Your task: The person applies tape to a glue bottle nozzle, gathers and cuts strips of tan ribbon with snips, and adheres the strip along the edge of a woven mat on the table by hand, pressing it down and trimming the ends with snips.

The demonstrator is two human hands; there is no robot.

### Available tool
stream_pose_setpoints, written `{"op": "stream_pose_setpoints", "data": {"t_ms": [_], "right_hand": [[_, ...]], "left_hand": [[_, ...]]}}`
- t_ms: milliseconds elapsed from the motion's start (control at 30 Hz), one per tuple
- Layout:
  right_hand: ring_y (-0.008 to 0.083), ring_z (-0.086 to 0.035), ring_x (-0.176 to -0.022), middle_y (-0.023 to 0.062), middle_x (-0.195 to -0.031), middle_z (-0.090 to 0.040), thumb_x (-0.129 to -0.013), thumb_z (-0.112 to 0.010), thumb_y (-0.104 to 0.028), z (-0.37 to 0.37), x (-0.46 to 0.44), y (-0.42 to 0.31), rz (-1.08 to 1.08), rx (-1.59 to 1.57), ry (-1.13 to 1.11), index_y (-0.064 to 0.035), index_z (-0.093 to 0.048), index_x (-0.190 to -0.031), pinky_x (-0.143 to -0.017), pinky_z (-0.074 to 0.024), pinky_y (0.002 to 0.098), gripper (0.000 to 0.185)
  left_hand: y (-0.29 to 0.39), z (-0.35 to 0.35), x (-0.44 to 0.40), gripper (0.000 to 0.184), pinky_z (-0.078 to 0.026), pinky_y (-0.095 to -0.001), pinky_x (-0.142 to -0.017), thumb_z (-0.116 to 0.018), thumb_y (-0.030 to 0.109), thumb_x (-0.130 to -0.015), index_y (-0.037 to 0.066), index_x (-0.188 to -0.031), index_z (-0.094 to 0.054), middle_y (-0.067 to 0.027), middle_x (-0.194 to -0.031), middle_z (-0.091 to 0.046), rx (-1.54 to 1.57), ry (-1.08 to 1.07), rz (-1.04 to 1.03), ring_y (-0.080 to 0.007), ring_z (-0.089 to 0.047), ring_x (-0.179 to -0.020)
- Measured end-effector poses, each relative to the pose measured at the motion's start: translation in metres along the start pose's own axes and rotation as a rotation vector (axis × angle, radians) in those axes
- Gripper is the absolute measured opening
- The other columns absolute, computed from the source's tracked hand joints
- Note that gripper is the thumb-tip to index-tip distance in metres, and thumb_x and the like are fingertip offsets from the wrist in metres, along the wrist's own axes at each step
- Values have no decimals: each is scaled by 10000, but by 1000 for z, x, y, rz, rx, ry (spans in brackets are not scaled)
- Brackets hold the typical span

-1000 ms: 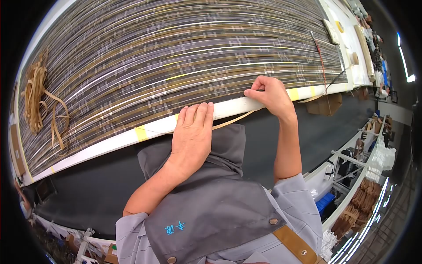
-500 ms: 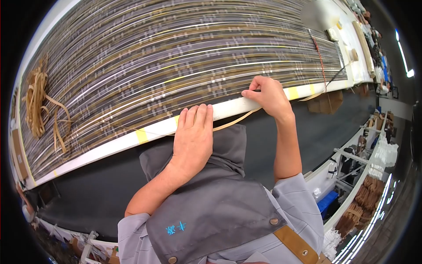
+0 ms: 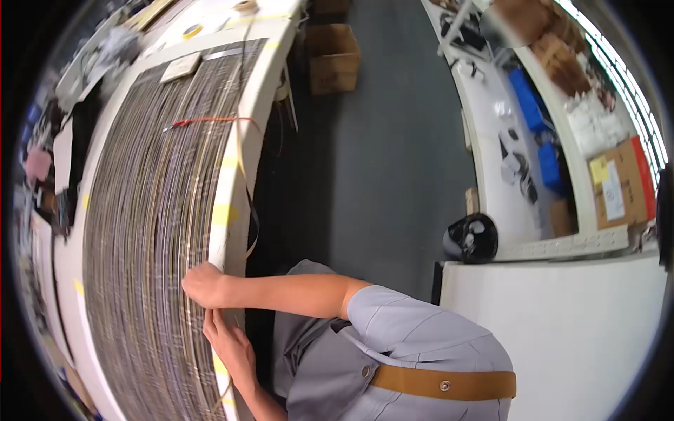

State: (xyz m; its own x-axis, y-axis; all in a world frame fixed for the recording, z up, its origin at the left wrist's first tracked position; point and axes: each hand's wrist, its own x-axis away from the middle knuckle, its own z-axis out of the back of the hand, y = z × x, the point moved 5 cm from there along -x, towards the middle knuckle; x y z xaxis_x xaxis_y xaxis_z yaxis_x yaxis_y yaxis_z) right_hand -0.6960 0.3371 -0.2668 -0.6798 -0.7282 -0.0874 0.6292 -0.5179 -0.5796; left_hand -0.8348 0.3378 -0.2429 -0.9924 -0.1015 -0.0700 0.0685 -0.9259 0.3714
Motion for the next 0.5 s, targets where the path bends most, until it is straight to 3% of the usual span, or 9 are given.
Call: {"op": "stream_pose_setpoints", "data": {"t_ms": [133, 267, 367, 467, 500], "right_hand": [[260, -686, -827, 126, -858, -700, -759, -631, -144, 8, 5, -3, -8, -56, -105, -51, -722, -808, -682, -543, 394, 139], [377, -668, -787, 217, -793, -668, -723, -623, -145, 4, 4, 3, 87, -146, -54, -38, -703, -749, -695, -547, 450, 136], [399, -659, -773, 241, -771, -654, -675, -681, -141, 25, 10, 0, 86, -109, -184, -13, -682, -717, -692, -533, 474, 134], [411, -633, -789, 240, -778, -647, -753, -675, -211, 26, 10, 7, 79, -114, -236, 11, -656, -788, -691, -506, 463, 226], [408, -629, -782, 230, -776, -648, -760, -685, -229, 27, 7, 14, 69, -137, -212, 10, -655, -808, -681, -500, 451, 246]], "left_hand": [[5, 3, 2, 542, -325, -457, -1053, -436, 0, -823, -6, -1364, -416, -235, -1369, -416, -61, 42, -20, -409, -386, -1253], [3, 5, -11, 400, -365, -462, -1010, -456, 10, -832, -47, -1226, -497, -265, -1257, -483, -61, 21, 115, -424, -448, -1174], [13, 12, -18, 439, -390, -456, -986, -522, -54, -732, -78, -1169, -491, -248, -1192, -494, -66, 124, 74, -412, -464, -1131], [7, 13, -24, 505, -416, -401, -947, -588, -35, -664, -77, -1158, -491, -203, -1153, -500, -81, 161, 87, -365, -485, -1072], [6, 15, -26, 447, -429, -401, -936, -561, -41, -726, -53, -1169, -502, -195, -1165, -506, -63, 126, 144, -365, -487, -1082]]}}
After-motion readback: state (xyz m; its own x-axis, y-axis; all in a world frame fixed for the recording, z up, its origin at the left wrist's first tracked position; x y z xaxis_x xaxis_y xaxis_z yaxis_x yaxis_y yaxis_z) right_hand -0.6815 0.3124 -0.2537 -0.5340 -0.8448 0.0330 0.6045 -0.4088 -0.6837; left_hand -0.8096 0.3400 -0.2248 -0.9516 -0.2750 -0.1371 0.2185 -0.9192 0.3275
